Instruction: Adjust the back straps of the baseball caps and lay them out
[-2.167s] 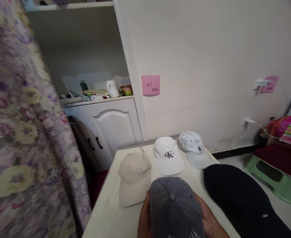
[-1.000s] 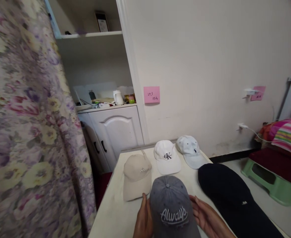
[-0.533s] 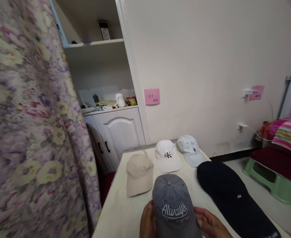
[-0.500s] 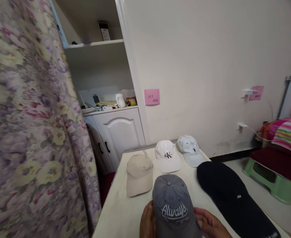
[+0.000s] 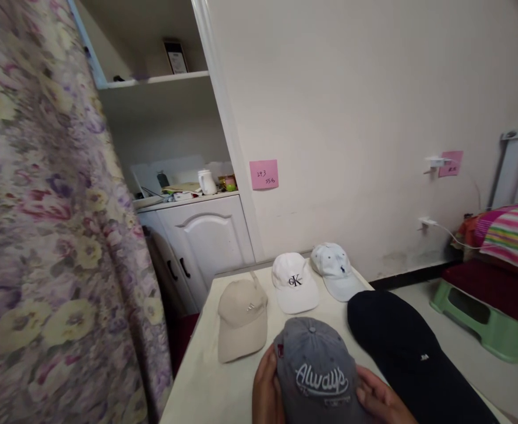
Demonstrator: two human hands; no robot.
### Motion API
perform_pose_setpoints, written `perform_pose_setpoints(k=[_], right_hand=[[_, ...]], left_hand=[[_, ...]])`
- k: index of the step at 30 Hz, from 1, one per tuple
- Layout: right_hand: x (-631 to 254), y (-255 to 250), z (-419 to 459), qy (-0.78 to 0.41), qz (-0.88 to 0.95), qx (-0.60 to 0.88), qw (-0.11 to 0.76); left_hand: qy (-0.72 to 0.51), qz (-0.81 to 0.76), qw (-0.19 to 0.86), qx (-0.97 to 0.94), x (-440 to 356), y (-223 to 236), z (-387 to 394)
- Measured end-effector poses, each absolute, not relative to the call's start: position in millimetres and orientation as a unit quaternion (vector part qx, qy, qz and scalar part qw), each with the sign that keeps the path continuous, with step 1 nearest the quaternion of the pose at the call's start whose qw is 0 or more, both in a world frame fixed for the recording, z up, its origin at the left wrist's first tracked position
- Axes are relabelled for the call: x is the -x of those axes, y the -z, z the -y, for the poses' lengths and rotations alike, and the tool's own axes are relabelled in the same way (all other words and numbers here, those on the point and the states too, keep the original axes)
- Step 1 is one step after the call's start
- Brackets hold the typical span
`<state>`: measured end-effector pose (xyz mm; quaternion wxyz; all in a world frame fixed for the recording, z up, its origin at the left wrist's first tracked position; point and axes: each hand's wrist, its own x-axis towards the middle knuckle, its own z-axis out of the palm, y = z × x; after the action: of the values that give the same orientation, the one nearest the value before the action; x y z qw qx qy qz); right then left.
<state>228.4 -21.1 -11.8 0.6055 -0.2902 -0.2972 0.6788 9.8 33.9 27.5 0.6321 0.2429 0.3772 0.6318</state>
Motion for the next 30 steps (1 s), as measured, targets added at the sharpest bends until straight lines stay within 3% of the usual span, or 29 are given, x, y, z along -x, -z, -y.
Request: perform_pose_setpoints(k=[7,14,21,30], right_hand=[[-246,0,-25,-0.562,0.319,0.383,0.66],[-253,40,-31,-0.46,0.355,0.533,0.616],[-254,47,-25,-0.426,0.379,0.566,0.595],[-249,42,-16,-0.354,0.432,0.596,0.577]], left_hand=[[-0.673,-0.327,0.616,-0.249,-40,-47,-76],[-0.609,-0.355,0.653,-0.276,-50,-8,-71],[-0.585,-0.37,0.656,-0.3,-52,-11,-53],[-0.591,-0.475,0.581,-0.297,-54,1,-47]])
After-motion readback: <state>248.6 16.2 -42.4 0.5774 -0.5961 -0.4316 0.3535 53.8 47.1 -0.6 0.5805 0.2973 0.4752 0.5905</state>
